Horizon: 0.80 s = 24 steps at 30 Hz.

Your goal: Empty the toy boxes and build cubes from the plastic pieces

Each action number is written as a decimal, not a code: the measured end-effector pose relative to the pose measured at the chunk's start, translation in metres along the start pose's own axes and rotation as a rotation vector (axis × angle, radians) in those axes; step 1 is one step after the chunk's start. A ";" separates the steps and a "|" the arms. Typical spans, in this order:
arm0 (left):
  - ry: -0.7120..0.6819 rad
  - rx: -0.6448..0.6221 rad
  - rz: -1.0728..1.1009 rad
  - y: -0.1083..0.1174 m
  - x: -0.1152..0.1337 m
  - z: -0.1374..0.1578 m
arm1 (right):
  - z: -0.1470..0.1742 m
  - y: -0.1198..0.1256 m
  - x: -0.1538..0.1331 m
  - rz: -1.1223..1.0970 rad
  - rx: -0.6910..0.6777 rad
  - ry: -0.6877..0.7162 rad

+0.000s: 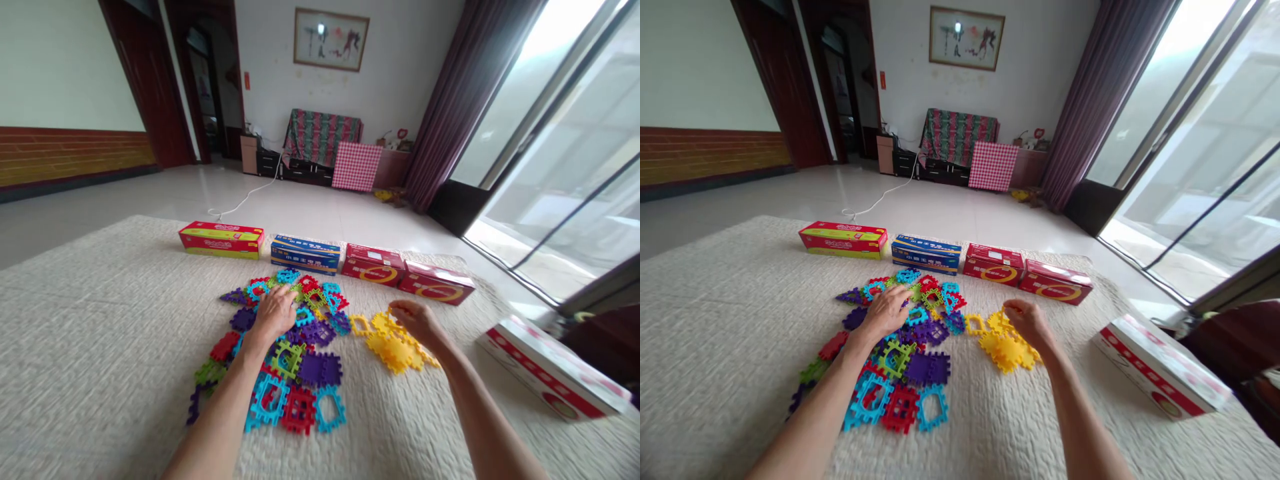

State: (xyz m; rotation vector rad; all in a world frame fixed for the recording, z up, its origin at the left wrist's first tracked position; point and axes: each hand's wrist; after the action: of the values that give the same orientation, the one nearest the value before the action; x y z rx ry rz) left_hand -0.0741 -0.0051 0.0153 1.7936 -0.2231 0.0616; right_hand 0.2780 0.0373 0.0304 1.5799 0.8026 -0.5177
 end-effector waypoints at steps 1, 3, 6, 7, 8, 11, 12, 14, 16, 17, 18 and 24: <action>-0.038 -0.005 -0.010 0.002 0.004 0.001 | 0.003 0.005 0.004 0.036 -0.008 -0.016; -0.120 -0.031 -0.008 0.005 0.013 0.002 | 0.004 0.006 0.001 0.128 0.051 0.010; -0.188 -0.098 0.009 0.006 0.025 0.004 | 0.003 -0.018 -0.027 0.193 0.109 0.196; -0.201 -0.122 0.010 0.006 0.028 0.005 | 0.004 -0.031 -0.041 0.164 0.056 0.272; -0.214 -0.148 0.008 0.005 0.030 0.006 | 0.004 -0.046 -0.055 0.142 0.009 0.340; -0.234 -0.197 -0.003 0.004 0.032 0.007 | 0.007 -0.088 -0.092 0.197 -0.116 0.389; -0.227 -0.197 -0.007 0.003 0.032 0.008 | 0.008 -0.100 -0.101 0.261 -0.144 0.374; -0.198 -0.181 -0.016 0.002 0.031 0.008 | 0.008 -0.116 -0.111 0.397 -0.173 0.334; -0.175 -0.164 -0.024 0.001 0.029 0.007 | 0.006 -0.124 -0.116 0.503 -0.196 0.290; -0.169 -0.157 -0.026 0.000 0.029 0.006 | 0.005 -0.125 -0.117 0.538 -0.213 0.268; -0.166 -0.151 -0.026 -0.001 0.029 0.006 | 0.003 -0.126 -0.118 0.565 -0.238 0.243; -0.135 -0.130 -0.013 -0.003 0.025 0.003 | -0.010 -0.128 -0.126 0.632 -0.325 0.151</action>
State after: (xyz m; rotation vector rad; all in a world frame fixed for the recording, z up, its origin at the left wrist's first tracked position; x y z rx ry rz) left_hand -0.0490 -0.0106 0.0162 1.6709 -0.3056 -0.0821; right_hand 0.0989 0.0256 0.0382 1.4737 0.4277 0.1838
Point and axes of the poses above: each hand's wrist, its own z-axis away from the middle knuckle, its own y-axis out of the back of the hand, x = y × z, and after that the axes turned 8 degrees about -z, right-handed
